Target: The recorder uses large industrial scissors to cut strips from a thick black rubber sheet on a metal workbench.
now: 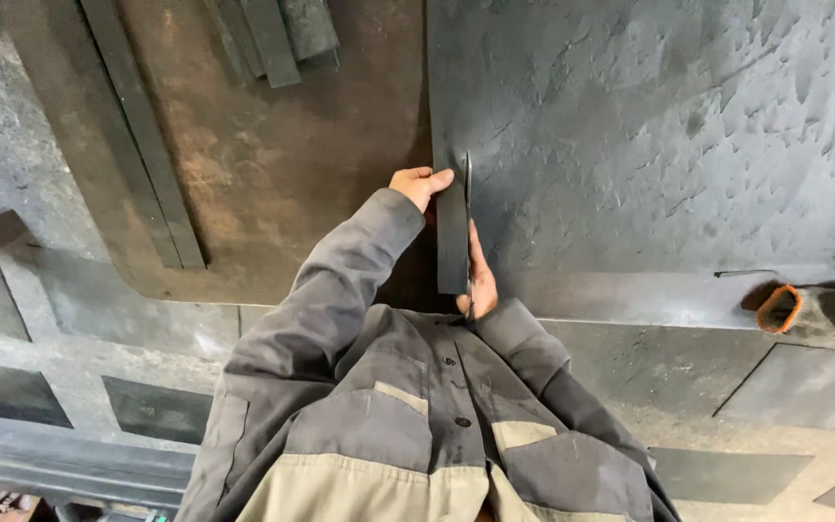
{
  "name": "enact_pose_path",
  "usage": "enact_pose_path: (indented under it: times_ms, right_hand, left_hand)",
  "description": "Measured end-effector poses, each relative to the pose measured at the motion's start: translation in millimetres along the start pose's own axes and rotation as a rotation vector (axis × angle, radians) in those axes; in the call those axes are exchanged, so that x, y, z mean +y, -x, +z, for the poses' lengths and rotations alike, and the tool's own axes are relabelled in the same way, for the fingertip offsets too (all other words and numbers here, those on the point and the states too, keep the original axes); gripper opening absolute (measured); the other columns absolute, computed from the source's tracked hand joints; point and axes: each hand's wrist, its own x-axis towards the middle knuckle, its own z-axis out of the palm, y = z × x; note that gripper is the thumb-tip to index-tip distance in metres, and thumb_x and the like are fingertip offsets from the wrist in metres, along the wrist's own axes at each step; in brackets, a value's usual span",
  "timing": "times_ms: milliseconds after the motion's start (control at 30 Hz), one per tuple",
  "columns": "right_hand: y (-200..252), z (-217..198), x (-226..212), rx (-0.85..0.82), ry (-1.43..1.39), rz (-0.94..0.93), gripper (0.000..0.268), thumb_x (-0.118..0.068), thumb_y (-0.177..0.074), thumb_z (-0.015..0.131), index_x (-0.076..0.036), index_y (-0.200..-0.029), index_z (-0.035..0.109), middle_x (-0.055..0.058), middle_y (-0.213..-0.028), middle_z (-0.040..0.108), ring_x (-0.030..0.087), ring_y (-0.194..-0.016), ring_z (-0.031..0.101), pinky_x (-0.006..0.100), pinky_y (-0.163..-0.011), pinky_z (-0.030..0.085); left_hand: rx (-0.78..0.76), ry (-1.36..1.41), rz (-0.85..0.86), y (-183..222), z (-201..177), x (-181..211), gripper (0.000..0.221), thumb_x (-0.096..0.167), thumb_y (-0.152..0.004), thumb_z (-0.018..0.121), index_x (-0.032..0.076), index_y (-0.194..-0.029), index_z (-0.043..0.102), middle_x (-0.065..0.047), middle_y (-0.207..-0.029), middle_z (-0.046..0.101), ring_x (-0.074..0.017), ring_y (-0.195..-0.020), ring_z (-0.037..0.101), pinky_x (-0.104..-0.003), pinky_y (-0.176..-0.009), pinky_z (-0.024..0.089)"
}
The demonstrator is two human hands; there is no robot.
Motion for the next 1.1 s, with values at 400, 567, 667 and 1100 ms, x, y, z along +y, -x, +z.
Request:
enact_pose_path:
  times_ms: [400, 567, 667, 1100]
  right_hand:
    - [-43.3, -16.3, 27.0, 0.186, 0.154, 0.143, 0.078, -0.018, -0.105, 0.065, -0.007, -0.167, 0.019, 0.014, -0.167, 0.037, 0.023, -0.150, 0.043, 0.033, -0.123, 0.038]
    - [-54.9, -9.4, 22.0, 0.302, 0.261, 0.314, 0.081, -0.025, -0.100, 0.068, -0.011, -0.166, 0.023, 0.016, -0.158, 0.049, 0.024, -0.139, 0.053, 0.034, -0.115, 0.044]
    - [-47.9, -17.2, 32.9, 0.332, 0.433, 0.378, 0.083, -0.029, -0.098, 0.068, -0.015, -0.166, 0.022, 0.017, -0.152, 0.056, 0.024, -0.134, 0.058, 0.033, -0.111, 0.047]
    - [-111.1, -20.3, -5.5, 0.199, 0.283, 0.213, 0.090, -0.012, -0.099, 0.067, -0.010, -0.169, 0.010, 0.014, -0.153, 0.054, 0.022, -0.132, 0.058, 0.032, -0.112, 0.047]
  left_hand:
    - [-0.021, 0.014, 0.059, 28.5, 10.0, 8.0, 0.023, 0.021, -0.093, 0.072, -0.002, -0.098, 0.073, -0.009, -0.087, 0.074, -0.0178, -0.074, 0.069, -0.033, -0.067, 0.056]
    - [-0.040, -0.025, 0.063, 20.2, 1.6, 12.2, 0.025, 0.022, -0.095, 0.073, -0.003, -0.101, 0.073, -0.011, -0.088, 0.073, -0.0189, -0.074, 0.068, -0.035, -0.067, 0.056]
    - [-0.126, -0.073, -0.001, 13.0, 0.9, 34.8, 0.025, 0.023, -0.094, 0.071, 0.001, -0.105, 0.073, -0.009, -0.092, 0.075, -0.0195, -0.079, 0.072, -0.036, -0.072, 0.059]
    - [-0.061, 0.076, 0.073, -21.5, 3.2, 49.2, 0.022, 0.026, -0.091, 0.073, 0.004, -0.097, 0.073, -0.008, -0.088, 0.073, -0.0221, -0.074, 0.070, -0.041, -0.060, 0.056]
